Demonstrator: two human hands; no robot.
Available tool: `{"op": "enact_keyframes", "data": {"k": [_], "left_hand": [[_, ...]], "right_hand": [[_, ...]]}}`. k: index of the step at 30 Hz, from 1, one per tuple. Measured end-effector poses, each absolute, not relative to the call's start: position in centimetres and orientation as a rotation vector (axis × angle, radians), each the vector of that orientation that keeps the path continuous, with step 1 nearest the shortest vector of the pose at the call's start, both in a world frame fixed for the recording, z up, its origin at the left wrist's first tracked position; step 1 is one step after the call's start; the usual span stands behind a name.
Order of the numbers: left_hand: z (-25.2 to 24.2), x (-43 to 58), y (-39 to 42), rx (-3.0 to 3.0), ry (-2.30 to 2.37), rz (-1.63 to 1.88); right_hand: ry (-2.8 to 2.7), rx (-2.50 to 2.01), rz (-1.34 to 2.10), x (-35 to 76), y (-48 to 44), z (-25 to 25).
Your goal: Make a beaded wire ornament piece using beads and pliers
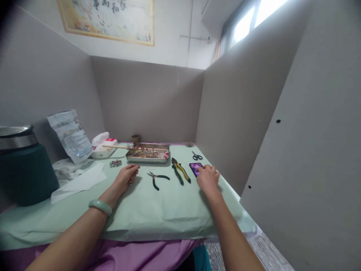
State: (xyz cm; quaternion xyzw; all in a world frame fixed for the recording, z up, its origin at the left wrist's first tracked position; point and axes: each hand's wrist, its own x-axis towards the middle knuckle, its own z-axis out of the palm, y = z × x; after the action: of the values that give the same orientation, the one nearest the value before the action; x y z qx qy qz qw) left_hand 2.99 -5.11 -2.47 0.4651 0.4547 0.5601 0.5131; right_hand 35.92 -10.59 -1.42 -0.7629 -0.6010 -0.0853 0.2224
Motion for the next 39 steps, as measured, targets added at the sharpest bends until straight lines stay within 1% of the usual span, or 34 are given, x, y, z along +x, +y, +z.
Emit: {"op": "enact_keyframes", "data": {"k": [4, 10, 12, 15, 18, 21, 26, 33, 39], "left_hand": [[-2.3, 3.1, -5.2, 1.116, 1.125, 1.333], [-2.3, 3.1, -5.2, 1.123, 1.114, 1.337], [-2.3, 3.1, -5.2, 1.127, 1.109, 1.332], [-2.3, 3.0, -5.3, 1.134, 1.099, 1.328], [-2.3, 3.0, -5.4, 1.142, 1.088, 1.324], [-2.3, 3.0, -5.4, 1.143, 1.075, 1.325], [-2.5, 3.1, -5.3, 1.166, 1.043, 1.319], [-2.6, 3.4, -5.4, 1.257, 1.078, 1.239], [-2.3, 3.6, -5.7, 1.249, 1.063, 1.186]], "right_hand": [[-1.712, -2.215, -0.220, 39.8, -10.9, -2.2], [-1.739, -2.257, -0.212, 38.1, -8.2, -1.6], [-1.733, -2.174, -0.230, 35.7, -7.3, -0.9], [-1.834, -1.871, -0.186, 30.2, -6.5, 0.2], [-1.973, -1.565, 0.007, 24.0, -6.3, 0.7], [-2.021, -1.413, 0.171, 19.1, -6.0, 0.3], [-1.765, -1.320, 0.399, 16.0, -5.4, -1.8], [-1.620, -1.198, 0.335, 16.2, -5.5, -3.3], [-1.556, -1.222, 0.429, 16.1, -5.3, -3.5]]}}
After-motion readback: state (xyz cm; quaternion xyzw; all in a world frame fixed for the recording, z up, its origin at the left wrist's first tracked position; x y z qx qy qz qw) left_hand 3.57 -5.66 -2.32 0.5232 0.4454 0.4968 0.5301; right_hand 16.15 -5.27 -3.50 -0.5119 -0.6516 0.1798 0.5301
